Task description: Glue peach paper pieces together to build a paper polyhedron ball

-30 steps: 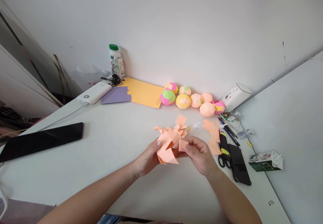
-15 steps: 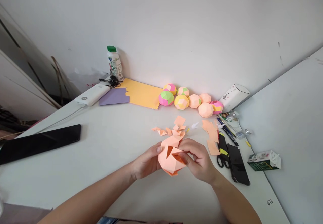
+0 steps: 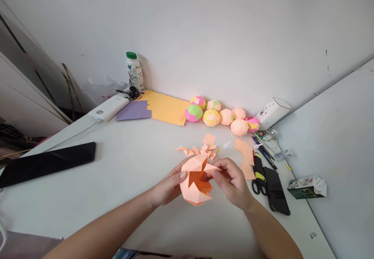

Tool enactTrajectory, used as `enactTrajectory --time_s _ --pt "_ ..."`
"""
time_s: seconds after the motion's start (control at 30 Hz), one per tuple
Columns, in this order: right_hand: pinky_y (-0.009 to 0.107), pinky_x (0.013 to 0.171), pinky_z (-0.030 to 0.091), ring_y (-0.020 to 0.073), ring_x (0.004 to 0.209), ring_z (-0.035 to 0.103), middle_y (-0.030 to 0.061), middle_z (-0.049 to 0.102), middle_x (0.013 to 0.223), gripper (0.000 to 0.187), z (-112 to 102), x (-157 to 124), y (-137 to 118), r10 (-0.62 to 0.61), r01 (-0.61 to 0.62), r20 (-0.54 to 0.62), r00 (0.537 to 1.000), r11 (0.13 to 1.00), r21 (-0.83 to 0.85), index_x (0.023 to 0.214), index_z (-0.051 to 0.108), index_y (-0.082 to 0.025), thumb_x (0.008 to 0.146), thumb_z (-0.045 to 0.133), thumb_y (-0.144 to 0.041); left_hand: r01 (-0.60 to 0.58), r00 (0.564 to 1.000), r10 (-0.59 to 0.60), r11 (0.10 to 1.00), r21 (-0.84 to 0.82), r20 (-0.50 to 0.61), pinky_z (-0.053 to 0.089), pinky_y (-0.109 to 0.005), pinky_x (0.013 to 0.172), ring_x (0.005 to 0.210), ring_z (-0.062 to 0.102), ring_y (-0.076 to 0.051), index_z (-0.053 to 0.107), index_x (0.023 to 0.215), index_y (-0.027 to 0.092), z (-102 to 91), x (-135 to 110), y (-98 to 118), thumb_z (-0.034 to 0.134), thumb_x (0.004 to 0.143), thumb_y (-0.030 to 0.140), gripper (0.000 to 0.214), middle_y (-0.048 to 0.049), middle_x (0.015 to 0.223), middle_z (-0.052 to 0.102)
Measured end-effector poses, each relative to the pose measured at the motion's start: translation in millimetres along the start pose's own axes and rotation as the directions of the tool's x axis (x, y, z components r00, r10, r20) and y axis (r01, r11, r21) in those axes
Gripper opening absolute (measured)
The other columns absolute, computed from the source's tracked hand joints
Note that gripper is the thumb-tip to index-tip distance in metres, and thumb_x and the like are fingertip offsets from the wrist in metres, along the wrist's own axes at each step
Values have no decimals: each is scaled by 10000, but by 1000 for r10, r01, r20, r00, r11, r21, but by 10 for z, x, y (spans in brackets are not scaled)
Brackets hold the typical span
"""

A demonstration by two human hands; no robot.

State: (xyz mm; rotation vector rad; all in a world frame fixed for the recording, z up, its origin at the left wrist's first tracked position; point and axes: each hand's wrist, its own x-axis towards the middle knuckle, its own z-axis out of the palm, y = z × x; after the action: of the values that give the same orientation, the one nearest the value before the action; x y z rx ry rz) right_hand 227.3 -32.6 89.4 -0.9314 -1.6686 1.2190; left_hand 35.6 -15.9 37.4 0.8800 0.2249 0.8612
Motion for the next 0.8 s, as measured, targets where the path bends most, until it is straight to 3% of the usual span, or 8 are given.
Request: enactTrajectory --time_s 0.13,0.23,0.33,0.47,0.8 --pt "357 722 569 182 785 678 40 651 850 80 -65 26 -17 -1 2 -15 1000 995 98 934 580 -200 908 554 -271 -30 999 30 999 23 18 453 -399 821 994 554 -297 476 1285 172 -4 -1 6 595 779 553 644 -158 1163 564" --pt "334 712 558 166 768 655 32 648 846 107 -125 90 2 5 4 -150 989 998 65 927 606 -204 890 578 -300 -5 999 5 1000 2 44 472 -389 768 911 581 -274 470 1296 176 -32 -14 -16 594 770 570 669 -157 1133 572" --pt "309 740 532 148 770 626 20 636 857 136 -173 158 61 80 -83 -251 965 997 -1 922 624 -212 869 604 -336 18 996 -16 1000 -22 89 477 -394 751 894 591 -272 412 1351 204 -69 -45 -49 625 748 558 731 -153 1149 564" --pt "299 779 487 162 857 596 26 606 906 157 -187 212 153 193 -206 -156 969 976 -72 867 636 -210 844 627 -365 43 991 -51 997 66 126 456 -402 807 993 558 -293 361 1398 219 -93 -80 -65 666 733 519 791 -156 1234 525" --pt "275 679 449 149 759 582 10 621 830 193 -100 241 309 328 -323 -43 944 942 86 843 610 -202 812 649 -389 -7 988 -29 972 236 150 367 -475 970 1238 405 -388 322 1438 259 -121 -77 -107 664 735 530 828 -131 1491 290"
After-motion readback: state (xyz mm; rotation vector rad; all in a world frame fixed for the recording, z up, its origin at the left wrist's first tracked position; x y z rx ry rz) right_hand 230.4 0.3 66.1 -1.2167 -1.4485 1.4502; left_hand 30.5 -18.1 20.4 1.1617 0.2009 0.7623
